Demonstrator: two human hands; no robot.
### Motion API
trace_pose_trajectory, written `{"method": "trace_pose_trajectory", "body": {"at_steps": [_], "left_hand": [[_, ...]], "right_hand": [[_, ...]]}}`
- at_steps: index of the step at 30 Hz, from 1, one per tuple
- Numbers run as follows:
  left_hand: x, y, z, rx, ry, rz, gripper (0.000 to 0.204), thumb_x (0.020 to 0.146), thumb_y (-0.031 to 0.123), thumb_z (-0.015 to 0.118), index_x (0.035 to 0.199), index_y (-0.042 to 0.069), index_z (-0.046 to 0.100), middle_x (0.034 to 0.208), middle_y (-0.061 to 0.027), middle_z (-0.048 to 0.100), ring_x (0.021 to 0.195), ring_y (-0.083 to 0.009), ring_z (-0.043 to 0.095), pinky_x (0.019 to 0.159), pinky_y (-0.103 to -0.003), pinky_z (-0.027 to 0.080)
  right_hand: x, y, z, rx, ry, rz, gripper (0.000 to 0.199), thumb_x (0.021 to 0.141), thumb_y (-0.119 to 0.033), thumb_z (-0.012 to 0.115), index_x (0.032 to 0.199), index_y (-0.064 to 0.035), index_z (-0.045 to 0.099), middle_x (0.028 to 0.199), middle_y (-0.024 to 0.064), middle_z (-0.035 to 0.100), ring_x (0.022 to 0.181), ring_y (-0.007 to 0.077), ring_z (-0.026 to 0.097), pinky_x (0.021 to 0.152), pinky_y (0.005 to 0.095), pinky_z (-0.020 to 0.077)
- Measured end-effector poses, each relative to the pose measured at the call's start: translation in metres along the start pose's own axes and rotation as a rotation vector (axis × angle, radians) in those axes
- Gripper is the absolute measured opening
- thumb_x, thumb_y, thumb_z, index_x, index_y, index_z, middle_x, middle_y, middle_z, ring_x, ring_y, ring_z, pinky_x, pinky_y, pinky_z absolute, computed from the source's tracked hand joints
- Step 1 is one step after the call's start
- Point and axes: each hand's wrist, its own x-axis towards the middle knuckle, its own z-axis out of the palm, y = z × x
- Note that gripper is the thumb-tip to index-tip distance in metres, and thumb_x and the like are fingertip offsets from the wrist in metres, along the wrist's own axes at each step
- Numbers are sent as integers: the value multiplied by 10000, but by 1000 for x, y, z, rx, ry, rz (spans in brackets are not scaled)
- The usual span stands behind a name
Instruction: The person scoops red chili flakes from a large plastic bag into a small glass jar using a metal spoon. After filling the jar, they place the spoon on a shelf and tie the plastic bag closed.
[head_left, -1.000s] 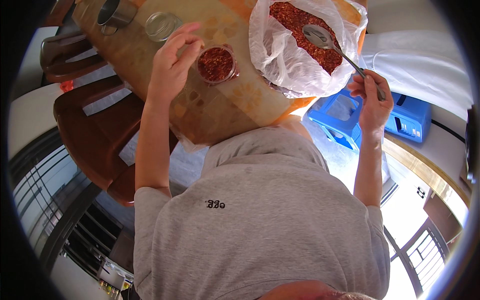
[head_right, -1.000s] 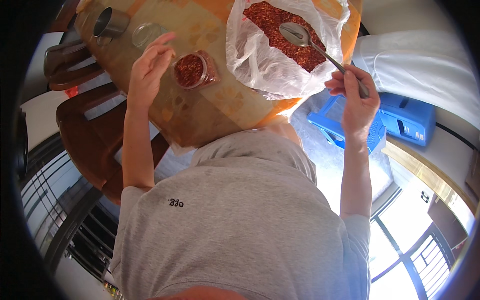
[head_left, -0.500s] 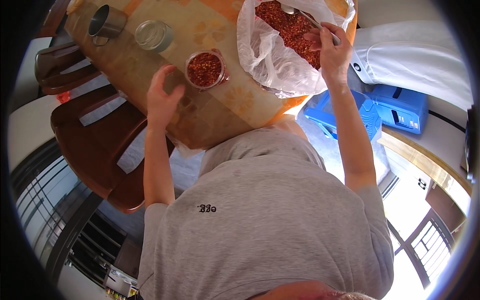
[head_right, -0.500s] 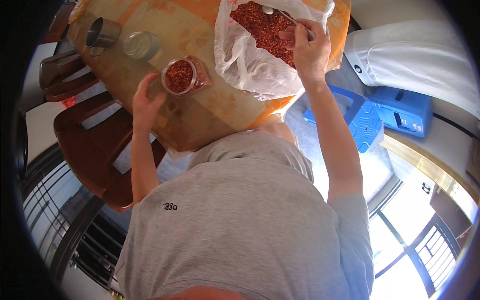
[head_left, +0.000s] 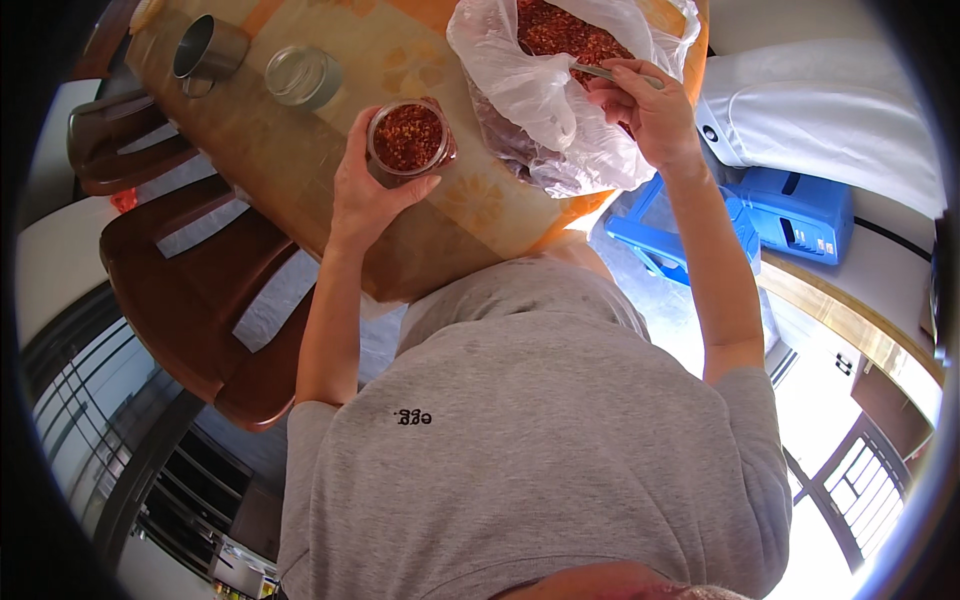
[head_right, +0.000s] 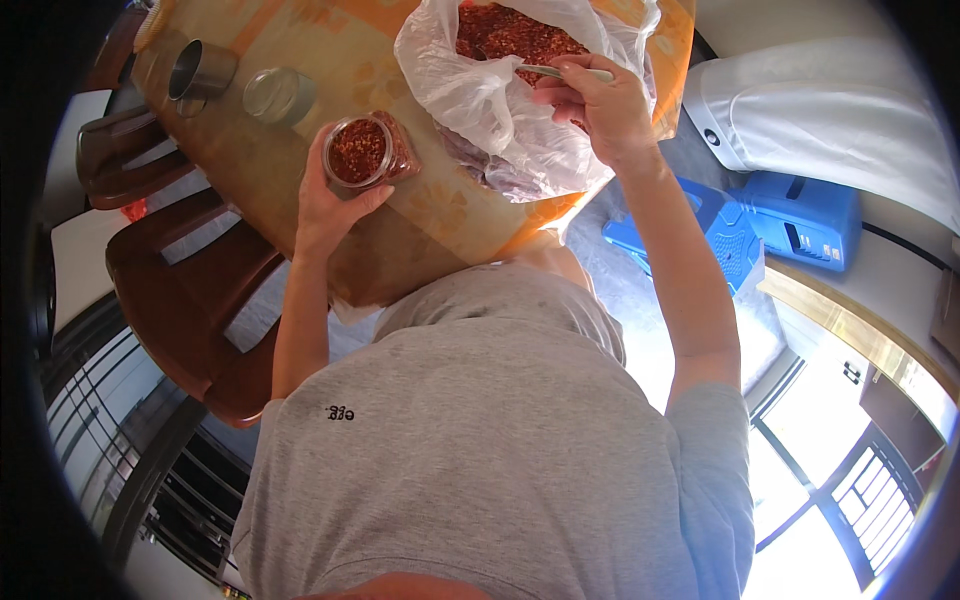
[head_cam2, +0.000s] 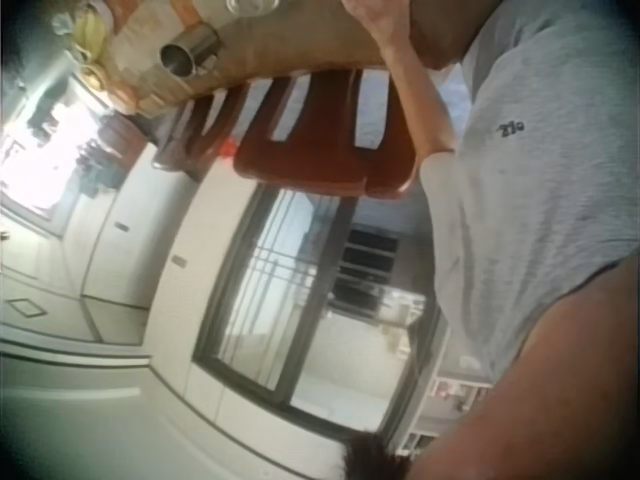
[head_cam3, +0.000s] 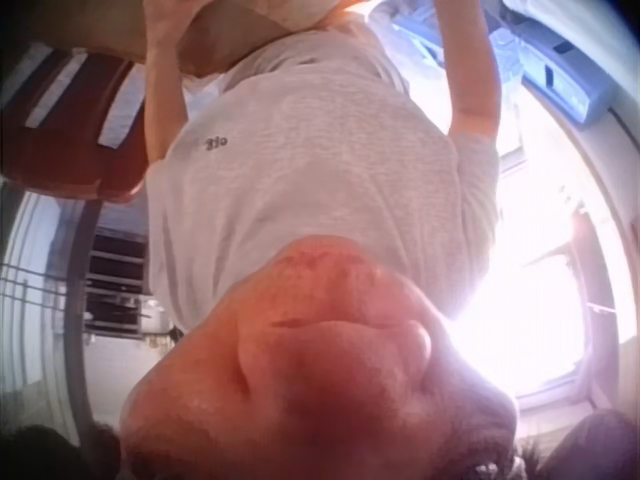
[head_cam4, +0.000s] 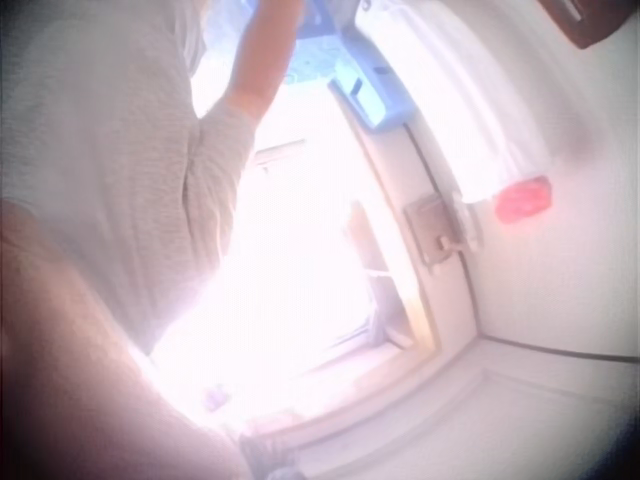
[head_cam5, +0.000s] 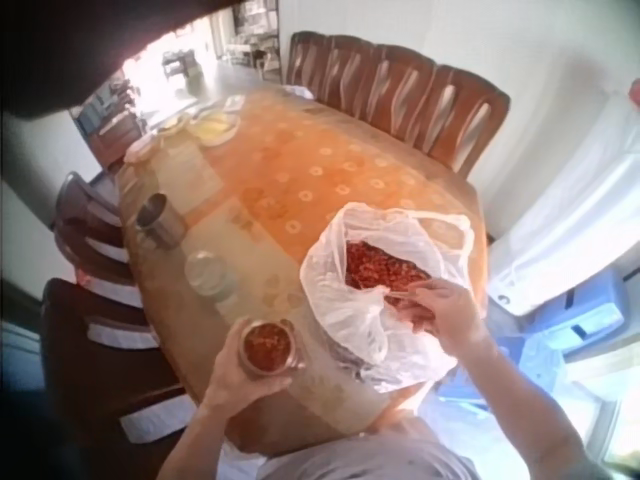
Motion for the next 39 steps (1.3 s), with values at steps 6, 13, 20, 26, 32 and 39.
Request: {"method": "trace_pose_trajectory", "body": {"at_steps": [6,13,20,26,32,39], "left_hand": [[0,7,-2,-56,38,27,784,594,86,814,1260,12,407,1130,-83,571,1054,-159,554,914,-304,440],[15,42,-27,-50,98,161,813,594,48,811,1282,-14,383,1142,-89,559,1056,-173,556,918,-312,446],[55,79,-24,-11,47,343,712,615,143,812,1226,10,471,1085,-66,603,1001,-155,585,879,-294,449],[75,95,3,187,-70,311,750,578,201,812,1244,64,495,1093,-50,609,1012,-150,579,879,-314,441],[86,81,24,248,-119,219,780,521,309,779,1207,61,500,1137,-134,557,1074,-286,523,921,-375,415],[94,84,27,182,-156,164,772,514,306,774,1198,59,513,1147,-143,561,1089,-301,517,941,-384,405]], "right_hand": [[-23,-6,-19,96,155,-21,219,918,-93,498,1082,49,528,884,158,653,716,171,652,542,227,492],[-47,-11,-32,146,222,-89,216,911,-96,506,1065,54,517,866,156,654,729,186,660,548,243,510],[-54,-17,-43,218,214,-119,214,903,-90,516,1064,51,529,872,153,655,709,175,650,561,248,510],[-61,-31,-44,208,192,-143,220,903,-86,504,1070,55,528,873,157,654,702,172,645,559,251,504],[-75,-60,-40,169,156,-218,230,904,-90,491,1074,62,524,880,165,653,699,171,642,558,250,498],[-81,-71,6,-16,104,-297,216,919,-83,487,1069,66,529,888,160,652,716,177,652,586,246,501]]}}
